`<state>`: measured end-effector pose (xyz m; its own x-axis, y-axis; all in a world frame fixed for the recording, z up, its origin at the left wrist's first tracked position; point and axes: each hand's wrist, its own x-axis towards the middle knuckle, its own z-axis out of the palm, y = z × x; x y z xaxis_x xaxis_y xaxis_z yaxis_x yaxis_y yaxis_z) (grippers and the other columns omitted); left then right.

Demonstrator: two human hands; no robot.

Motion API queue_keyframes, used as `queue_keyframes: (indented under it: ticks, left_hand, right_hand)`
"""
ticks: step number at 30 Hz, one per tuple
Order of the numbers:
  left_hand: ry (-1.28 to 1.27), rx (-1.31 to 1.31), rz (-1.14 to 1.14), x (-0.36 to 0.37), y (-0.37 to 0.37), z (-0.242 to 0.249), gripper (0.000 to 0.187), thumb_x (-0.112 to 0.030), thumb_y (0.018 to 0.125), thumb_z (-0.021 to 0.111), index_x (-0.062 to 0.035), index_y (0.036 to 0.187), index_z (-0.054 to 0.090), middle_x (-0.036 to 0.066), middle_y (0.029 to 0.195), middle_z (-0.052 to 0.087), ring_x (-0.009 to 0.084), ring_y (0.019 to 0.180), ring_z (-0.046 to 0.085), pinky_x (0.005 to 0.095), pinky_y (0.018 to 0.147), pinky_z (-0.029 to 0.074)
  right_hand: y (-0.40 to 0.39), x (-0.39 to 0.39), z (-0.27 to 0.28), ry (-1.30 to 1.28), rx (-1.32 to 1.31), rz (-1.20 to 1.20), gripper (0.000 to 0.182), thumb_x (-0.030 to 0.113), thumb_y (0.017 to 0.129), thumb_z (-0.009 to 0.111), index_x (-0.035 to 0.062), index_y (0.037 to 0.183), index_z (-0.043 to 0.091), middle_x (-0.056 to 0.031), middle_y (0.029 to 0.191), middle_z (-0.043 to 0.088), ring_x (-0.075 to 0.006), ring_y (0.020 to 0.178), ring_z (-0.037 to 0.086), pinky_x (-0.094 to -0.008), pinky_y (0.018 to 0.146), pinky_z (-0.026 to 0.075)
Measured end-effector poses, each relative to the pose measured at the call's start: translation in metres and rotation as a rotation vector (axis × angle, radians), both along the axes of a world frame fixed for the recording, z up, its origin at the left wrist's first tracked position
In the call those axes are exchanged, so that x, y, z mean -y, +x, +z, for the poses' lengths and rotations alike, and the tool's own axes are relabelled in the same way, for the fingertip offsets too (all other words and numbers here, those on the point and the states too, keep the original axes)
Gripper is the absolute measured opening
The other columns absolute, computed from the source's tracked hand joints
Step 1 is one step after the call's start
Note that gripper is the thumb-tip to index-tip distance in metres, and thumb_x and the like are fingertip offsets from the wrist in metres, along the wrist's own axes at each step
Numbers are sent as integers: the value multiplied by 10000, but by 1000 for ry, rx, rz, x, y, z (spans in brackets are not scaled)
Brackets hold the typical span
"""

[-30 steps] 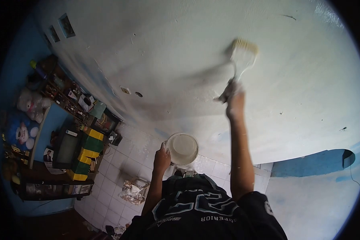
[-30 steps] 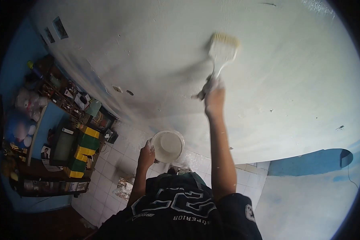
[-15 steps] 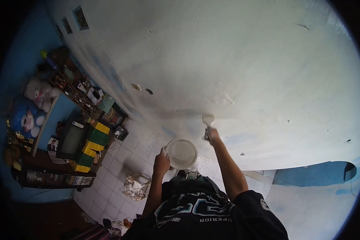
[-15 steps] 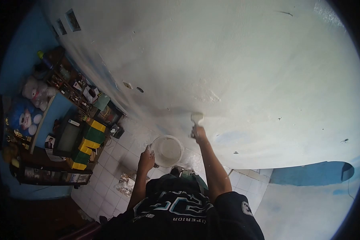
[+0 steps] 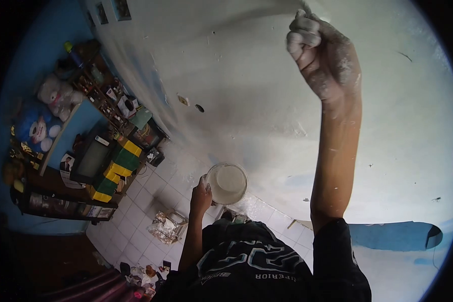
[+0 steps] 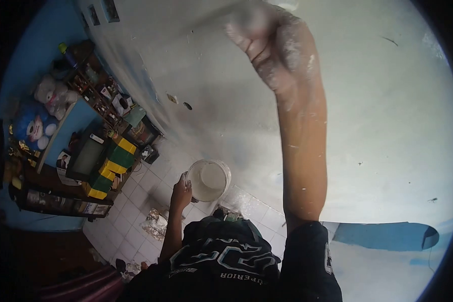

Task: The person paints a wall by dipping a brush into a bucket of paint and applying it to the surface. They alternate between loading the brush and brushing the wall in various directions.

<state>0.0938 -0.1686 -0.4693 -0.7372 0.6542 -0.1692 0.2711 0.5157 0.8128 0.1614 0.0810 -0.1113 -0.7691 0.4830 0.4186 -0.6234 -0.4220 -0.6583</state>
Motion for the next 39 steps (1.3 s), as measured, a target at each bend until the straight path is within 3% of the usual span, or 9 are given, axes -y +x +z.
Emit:
queue_keyframes:
  ticks: [3, 10, 15, 18, 22, 24, 29, 33, 39]
  left_hand:
    - [-21, 37, 21, 2, -2, 6, 369, -63, 863, 453, -30, 1230, 425, 266, 1020, 596, 407, 975, 571, 462, 815, 460]
    - [-122, 10, 49, 14, -2, -2, 405, -10, 824, 464, -27, 1226, 419, 275, 977, 604, 419, 943, 577, 472, 786, 472]
    - [-143, 60, 47, 8, -4, 3, 349, -65, 871, 445, -3, 1214, 426, 274, 1021, 593, 415, 990, 562, 463, 822, 455]
    - [-139, 40, 45, 4, -7, 5, 373, -45, 851, 453, -4, 1221, 424, 275, 995, 600, 417, 967, 570, 463, 809, 462]
    - [-110, -7, 26, 1, -9, -4, 415, -16, 817, 468, -13, 1229, 422, 275, 949, 610, 412, 920, 589, 466, 775, 480]
    - [-104, -30, 19, -3, -9, -6, 410, -23, 819, 468, -15, 1227, 427, 276, 944, 611, 413, 907, 592, 468, 768, 484]
    - [-66, -16, -22, -21, -1, 1, 403, -35, 817, 474, -27, 1219, 433, 279, 943, 608, 421, 898, 588, 475, 758, 482]
    - [-30, 40, -55, -34, 0, 3, 390, -40, 826, 469, -38, 1214, 432, 281, 935, 606, 422, 911, 580, 479, 766, 475]
    - [18, -97, -114, -47, -1, 5, 376, -71, 844, 480, -33, 1215, 433, 273, 899, 611, 423, 880, 584, 482, 757, 475]
  right_hand:
    - [-33, 15, -24, -18, 197, -316, 189, 202, 961, 359, 78, 872, 470, -23, 703, 473, -125, 556, 469, -312, 644, 526]
    - [-91, -43, -290, -82, 496, -593, 263, 336, 952, 434, 91, 884, 499, 5, 636, 426, -110, 520, 423, -303, 492, 422]
    - [-44, -11, -492, -458, 950, -110, 274, 374, 913, 485, 146, 763, 494, 24, 571, 407, -109, 456, 367, -274, 457, 365]
    - [-5, -15, -547, -688, 1041, -66, 228, 320, 905, 497, 134, 774, 497, 22, 565, 403, -117, 439, 355, -278, 445, 367]
    - [20, -55, -546, -692, 896, -19, 149, 244, 901, 480, 118, 825, 504, 15, 564, 409, -121, 434, 360, -292, 439, 387]
    - [18, -70, -465, -611, 762, -35, 125, 211, 917, 452, 105, 868, 496, 31, 562, 411, -94, 425, 347, -265, 431, 379]
    - [42, -76, -323, -888, 407, 417, 180, 230, 961, 374, 80, 932, 471, 75, 559, 370, -45, 411, 302, -200, 414, 311]
    - [65, -33, -271, -479, 711, 51, 229, 255, 964, 381, 57, 981, 497, 83, 531, 307, -36, 402, 250, -192, 393, 257]
    - [116, 6, -236, -7, 924, -139, 245, 286, 951, 427, 53, 965, 503, 61, 553, 335, -50, 423, 300, -206, 425, 321]
